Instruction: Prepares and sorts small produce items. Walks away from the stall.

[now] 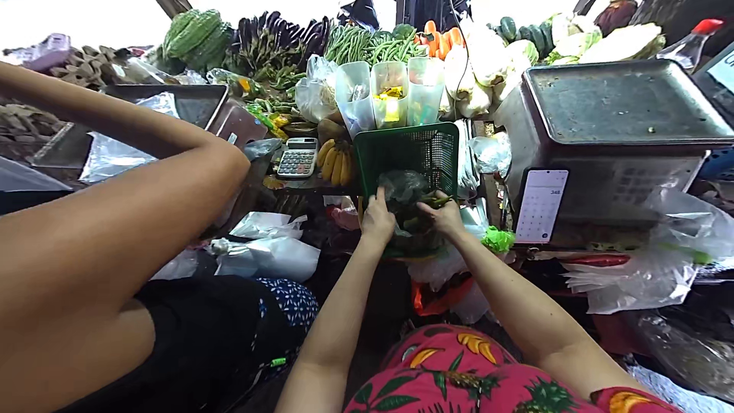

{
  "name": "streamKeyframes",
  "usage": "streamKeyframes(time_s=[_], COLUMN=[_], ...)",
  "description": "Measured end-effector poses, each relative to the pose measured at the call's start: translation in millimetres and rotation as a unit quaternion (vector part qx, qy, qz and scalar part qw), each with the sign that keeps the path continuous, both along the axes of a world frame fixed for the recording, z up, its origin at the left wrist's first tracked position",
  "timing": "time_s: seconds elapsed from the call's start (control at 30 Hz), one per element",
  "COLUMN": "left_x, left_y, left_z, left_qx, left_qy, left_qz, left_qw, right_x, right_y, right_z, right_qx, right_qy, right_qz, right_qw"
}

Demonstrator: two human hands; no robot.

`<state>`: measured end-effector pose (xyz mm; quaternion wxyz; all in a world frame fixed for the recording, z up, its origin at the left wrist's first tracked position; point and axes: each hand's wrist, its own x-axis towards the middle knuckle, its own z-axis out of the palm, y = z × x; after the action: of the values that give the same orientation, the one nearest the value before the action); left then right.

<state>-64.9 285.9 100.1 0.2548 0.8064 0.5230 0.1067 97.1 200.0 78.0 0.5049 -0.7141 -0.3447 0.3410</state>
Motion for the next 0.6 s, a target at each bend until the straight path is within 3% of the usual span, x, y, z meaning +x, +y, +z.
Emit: streamKeyframes(time_s=[0.1, 0.13, 0.2, 0.23, 0.3, 0.37, 0.4, 0.5, 0.6], left_x=[-4.5, -5.8, -5.7, -3.8, 1.3, 6.5, 8.7, 13.9, 11.1], left_y=[-33.2, -47.6, -77.8, -88.5, -96.6, -93.8, -90.4, -83.4, -81.7], left_z=[11.7, 16.2, 24.6, 27.7, 31.9, 34.2, 32.8, 21.3, 13.1], left_qx=[0.099, 0.090, -0.047, -0.169, -0.413, -0.548, -0.576, -0.611, -0.597], left_qy=[-0.077, -0.137, -0.261, -0.320, -0.420, -0.479, -0.488, -0.484, -0.514], left_qz=[0.041, 0.047, 0.048, 0.046, 0.061, 0.120, 0.145, 0.144, 0.103], left_qw=[0.991, 0.985, 0.963, 0.931, 0.806, 0.675, 0.639, 0.610, 0.607], right_x=[4.6, 2.6, -4.6, -9.0, -17.7, -24.5, -27.7, -39.1, -44.0], right_y=[-12.2, -18.7, -32.5, -40.7, -58.2, -74.5, -81.4, -98.0, -108.5], right_z=[20.7, 26.3, 31.4, 31.7, 25.0, 11.2, 4.8, -7.1, -12.9], right_qx=[0.111, 0.160, 0.252, 0.270, 0.273, 0.270, 0.272, 0.270, 0.269], right_qy=[-0.005, -0.021, -0.086, -0.133, -0.223, -0.313, -0.349, -0.429, -0.441], right_qz=[-0.020, -0.019, 0.002, 0.017, 0.050, 0.079, 0.097, 0.150, 0.181], right_qw=[0.994, 0.987, 0.964, 0.953, 0.934, 0.907, 0.892, 0.849, 0.837])
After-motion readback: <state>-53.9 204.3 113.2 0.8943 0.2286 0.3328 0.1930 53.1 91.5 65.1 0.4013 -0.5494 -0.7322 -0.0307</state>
